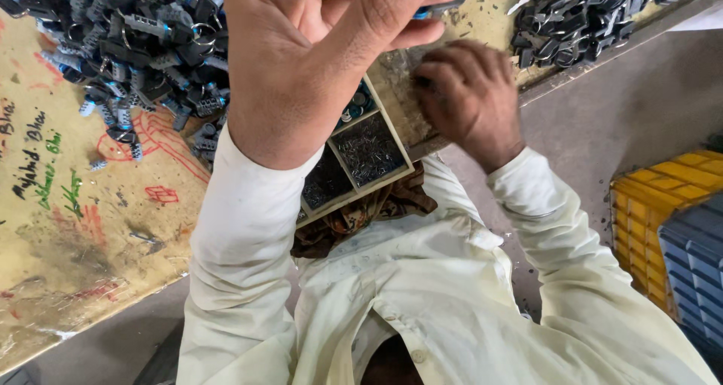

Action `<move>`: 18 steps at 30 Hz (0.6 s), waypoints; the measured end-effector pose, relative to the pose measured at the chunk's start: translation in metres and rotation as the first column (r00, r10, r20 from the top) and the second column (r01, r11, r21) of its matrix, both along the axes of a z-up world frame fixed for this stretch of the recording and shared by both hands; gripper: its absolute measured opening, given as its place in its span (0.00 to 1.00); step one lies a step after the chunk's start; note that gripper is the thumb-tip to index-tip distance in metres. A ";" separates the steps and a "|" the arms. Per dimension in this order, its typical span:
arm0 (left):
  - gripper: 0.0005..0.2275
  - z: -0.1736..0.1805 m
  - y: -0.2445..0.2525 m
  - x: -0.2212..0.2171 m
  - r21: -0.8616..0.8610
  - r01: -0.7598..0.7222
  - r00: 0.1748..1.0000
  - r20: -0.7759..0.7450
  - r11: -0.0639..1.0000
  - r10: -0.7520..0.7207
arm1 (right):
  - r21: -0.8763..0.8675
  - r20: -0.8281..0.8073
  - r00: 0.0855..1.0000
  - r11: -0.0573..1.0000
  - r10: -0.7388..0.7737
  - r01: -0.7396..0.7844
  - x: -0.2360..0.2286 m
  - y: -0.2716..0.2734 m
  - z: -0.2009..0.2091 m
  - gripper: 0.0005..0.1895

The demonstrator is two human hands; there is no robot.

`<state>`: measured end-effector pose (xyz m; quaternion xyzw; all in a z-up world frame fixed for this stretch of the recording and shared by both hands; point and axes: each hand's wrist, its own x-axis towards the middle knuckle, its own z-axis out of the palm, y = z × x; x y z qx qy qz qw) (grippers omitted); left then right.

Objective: The person assembles keychains by hand, picking small metal components from a compartmentalized tray and attaching them to key blanks. They repeatedly insert pins and fasteners, then place the finished keychains into a pile on the table.

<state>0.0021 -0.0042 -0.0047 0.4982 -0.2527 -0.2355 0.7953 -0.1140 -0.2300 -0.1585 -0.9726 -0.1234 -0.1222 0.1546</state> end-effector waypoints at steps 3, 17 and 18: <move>0.10 -0.012 -0.010 0.008 -0.029 -0.017 1.000 0.026 0.999 0.017 | -0.215 0.162 0.969 0.952 -0.187 0.219 0.003 -0.047 0.005 0.14; 0.12 -0.080 -0.048 -0.093 0.712 -0.470 0.780 0.612 0.522 -0.132 | 0.785 -0.300 0.934 0.507 -0.194 0.357 -0.030 -0.012 0.027 0.15; 0.14 -0.088 -0.050 -0.100 0.756 -0.461 0.784 0.592 0.464 -0.187 | 0.705 -0.313 0.927 0.603 -0.208 0.373 -0.030 -0.010 0.029 0.14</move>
